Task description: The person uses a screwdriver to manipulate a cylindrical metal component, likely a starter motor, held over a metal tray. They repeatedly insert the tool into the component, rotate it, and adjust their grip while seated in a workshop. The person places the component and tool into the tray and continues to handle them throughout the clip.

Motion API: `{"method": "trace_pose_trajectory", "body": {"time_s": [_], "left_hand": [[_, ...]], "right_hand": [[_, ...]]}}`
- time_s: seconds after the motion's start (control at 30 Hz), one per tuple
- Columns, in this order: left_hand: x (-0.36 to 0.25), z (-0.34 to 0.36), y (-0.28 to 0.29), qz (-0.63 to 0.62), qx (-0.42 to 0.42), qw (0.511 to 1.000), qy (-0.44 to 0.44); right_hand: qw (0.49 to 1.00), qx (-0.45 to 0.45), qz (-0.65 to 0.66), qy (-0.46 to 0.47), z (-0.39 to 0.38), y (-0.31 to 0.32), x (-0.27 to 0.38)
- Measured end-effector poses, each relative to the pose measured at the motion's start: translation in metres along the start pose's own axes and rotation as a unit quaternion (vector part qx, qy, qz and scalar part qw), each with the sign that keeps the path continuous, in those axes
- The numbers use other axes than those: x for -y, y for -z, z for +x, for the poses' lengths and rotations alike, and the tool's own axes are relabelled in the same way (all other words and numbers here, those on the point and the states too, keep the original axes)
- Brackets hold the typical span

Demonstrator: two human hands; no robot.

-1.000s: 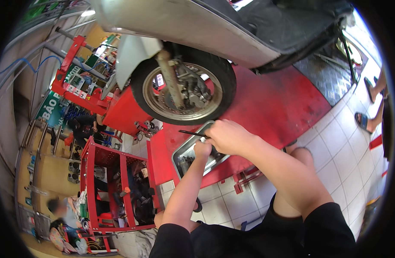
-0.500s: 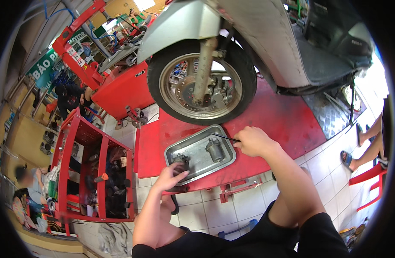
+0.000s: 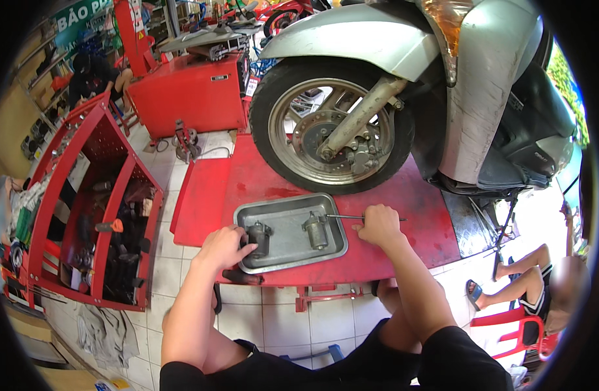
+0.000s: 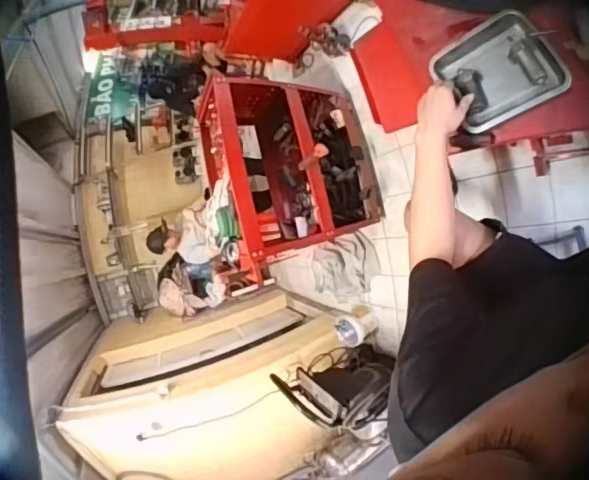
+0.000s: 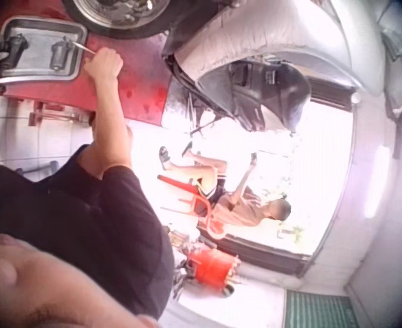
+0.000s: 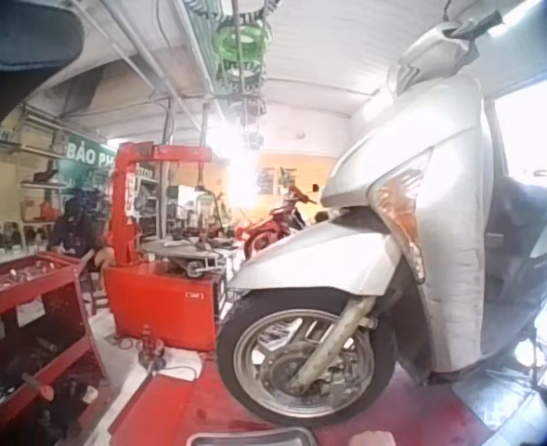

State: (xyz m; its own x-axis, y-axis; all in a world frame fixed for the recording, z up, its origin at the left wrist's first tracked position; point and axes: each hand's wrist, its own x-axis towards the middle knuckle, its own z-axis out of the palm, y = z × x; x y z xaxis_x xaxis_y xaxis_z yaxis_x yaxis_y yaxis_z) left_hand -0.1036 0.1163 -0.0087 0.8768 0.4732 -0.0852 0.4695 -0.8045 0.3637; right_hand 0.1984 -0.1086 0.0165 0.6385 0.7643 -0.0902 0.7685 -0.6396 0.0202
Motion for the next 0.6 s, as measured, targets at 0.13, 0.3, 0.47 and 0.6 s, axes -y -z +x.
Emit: {"method": "trace_pose_trajectory", "body": {"time_s": [0.13, 0.3, 0.47, 0.6], "left_hand": [[-0.005, 0.000, -0.001, 0.030, 0.067, 0.997, 0.038], [-0.010, 0.006, -0.017, 0.033, 0.046, 0.998, -0.020], [-0.022, 0.008, -0.020, 0.003, 0.088, 0.995, -0.043], [-0.033, 0.004, -0.020, 0.009, 0.080, 0.995, -0.059]], "right_hand": [[1.000, 0.031, -0.001, -0.002, -0.003, -0.007, 0.008], [0.998, 0.052, 0.011, 0.030, -0.006, -0.014, 0.021], [0.997, 0.065, 0.012, 0.036, -0.015, -0.030, 0.030], [0.995, 0.055, 0.040, 0.067, -0.018, -0.031, 0.048]]}}
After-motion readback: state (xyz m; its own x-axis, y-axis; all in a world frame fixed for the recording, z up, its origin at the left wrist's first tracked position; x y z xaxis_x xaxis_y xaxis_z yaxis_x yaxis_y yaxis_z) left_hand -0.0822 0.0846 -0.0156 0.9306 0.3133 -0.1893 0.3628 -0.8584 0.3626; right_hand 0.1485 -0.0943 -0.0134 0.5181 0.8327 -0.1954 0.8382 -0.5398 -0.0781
